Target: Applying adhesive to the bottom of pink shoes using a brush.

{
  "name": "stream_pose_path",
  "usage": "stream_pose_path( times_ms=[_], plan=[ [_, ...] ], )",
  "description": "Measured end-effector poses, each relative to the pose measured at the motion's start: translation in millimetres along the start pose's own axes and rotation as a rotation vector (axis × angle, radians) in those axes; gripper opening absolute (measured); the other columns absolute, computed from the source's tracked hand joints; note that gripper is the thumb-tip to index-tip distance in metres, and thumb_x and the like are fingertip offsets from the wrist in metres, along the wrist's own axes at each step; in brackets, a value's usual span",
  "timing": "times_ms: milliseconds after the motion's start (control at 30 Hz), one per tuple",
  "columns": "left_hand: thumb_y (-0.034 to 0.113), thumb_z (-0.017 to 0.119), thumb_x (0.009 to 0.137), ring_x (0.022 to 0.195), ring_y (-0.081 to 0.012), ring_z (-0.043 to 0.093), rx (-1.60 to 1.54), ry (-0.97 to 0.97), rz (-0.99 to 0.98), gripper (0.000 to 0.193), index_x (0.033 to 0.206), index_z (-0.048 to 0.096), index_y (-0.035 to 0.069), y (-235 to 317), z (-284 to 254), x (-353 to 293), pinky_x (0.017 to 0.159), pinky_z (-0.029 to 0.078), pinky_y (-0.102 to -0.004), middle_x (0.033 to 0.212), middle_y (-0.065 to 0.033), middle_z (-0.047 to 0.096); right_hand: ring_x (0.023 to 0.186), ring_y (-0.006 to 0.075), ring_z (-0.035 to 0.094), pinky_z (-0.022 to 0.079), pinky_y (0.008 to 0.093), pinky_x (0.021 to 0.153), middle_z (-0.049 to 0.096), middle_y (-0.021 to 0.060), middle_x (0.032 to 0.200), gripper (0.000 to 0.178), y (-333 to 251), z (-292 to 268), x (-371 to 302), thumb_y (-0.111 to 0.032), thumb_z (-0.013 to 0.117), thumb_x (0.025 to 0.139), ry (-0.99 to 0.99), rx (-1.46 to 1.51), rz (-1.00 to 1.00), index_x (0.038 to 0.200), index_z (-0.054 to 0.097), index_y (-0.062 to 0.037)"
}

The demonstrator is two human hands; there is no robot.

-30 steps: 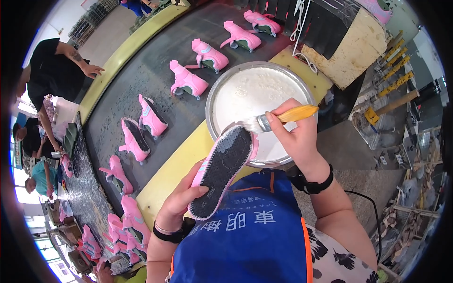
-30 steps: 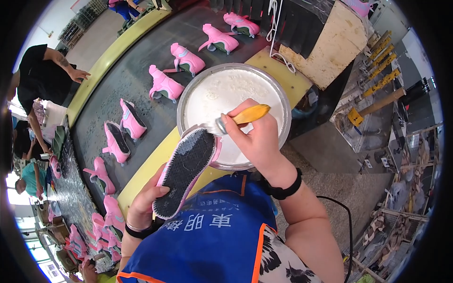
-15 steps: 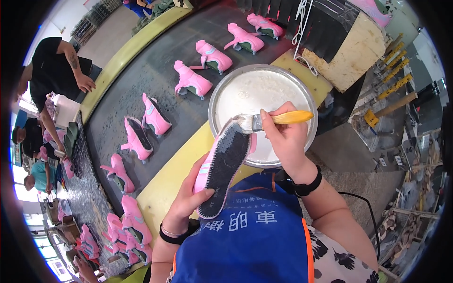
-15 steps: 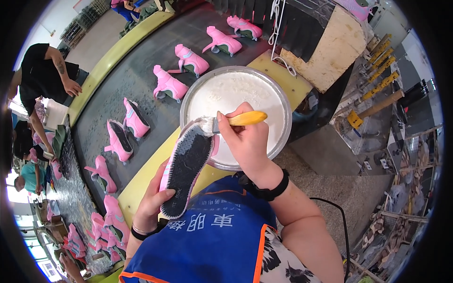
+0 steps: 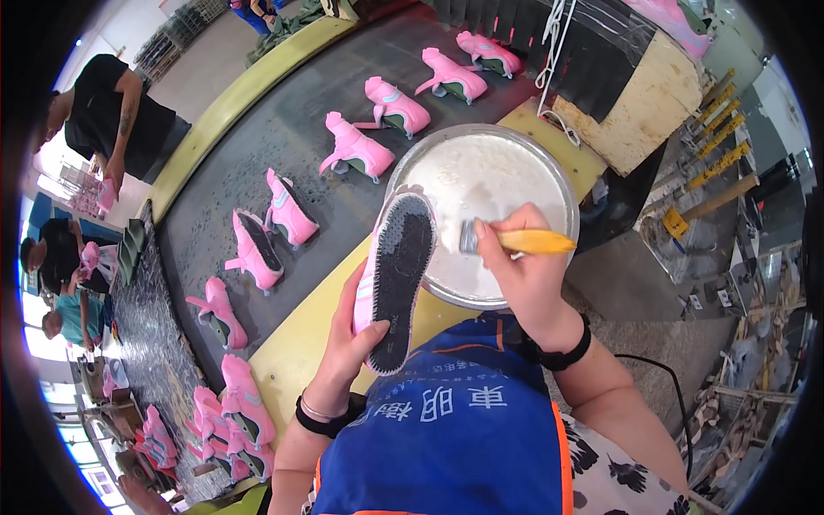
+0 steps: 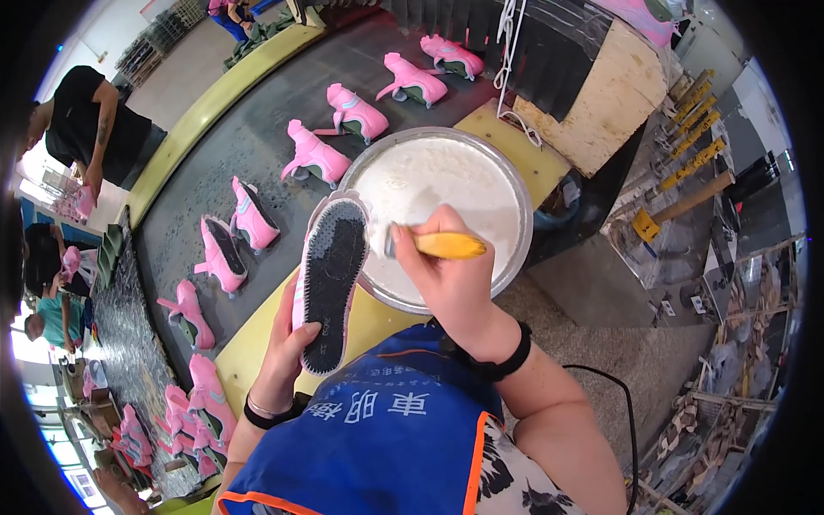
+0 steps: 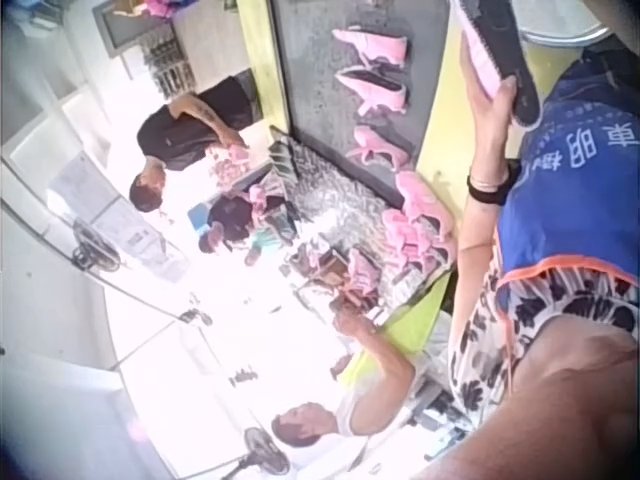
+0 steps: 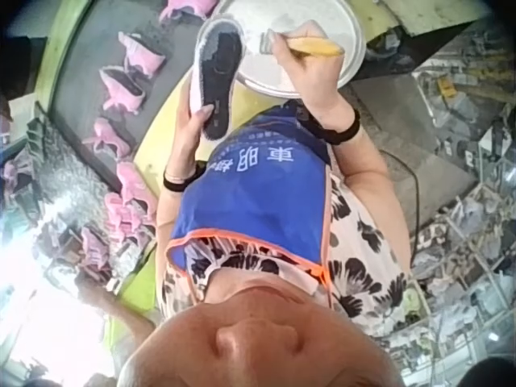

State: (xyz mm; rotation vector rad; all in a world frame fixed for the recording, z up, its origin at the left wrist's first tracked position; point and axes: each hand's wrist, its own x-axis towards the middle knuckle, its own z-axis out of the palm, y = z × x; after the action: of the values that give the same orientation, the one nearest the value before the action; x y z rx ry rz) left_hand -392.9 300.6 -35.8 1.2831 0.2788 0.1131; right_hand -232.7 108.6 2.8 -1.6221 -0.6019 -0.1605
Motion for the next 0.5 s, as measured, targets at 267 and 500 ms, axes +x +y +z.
stream_pose_path(
  times_ms=[267, 500],
  plan=[
    [0.023, 0.068, 0.082, 0.138, -0.0264, 0.048, -0.003, -0.028, 0.031, 0.09, 0.157, 0.025, 0.0, -1.0, -0.6, -7.0, 0.115, 0.036, -0.0392, 0.148, -0.0176, 0.048, 0.059, 0.0059, 0.047, 0.04, 0.0244, 0.054, 0.055, 0.0022, 0.065, 0.026, 2.3, 15.4, -11.9, -0.009, 0.077, 0.091, -0.085, -0.02, 0.04, 0.079, 0.054, -0.0034],
    [0.024, 0.068, 0.082, 0.137, -0.0271, 0.05, -0.03, -0.039, 0.019, 0.09, 0.157, 0.025, 0.0, -5.6, -10.5, -7.7, 0.113, 0.039, -0.04, 0.148, -0.0187, 0.048, 0.057, 0.0054, 0.052, 0.041, 0.0249, 0.053, 0.058, 0.0025, 0.064, 0.026, -20.2, 12.4, -22.5, -0.007, 0.075, 0.091, -0.257, 0.067, 0.089, 0.077, 0.054, -0.0033]
  ],
)
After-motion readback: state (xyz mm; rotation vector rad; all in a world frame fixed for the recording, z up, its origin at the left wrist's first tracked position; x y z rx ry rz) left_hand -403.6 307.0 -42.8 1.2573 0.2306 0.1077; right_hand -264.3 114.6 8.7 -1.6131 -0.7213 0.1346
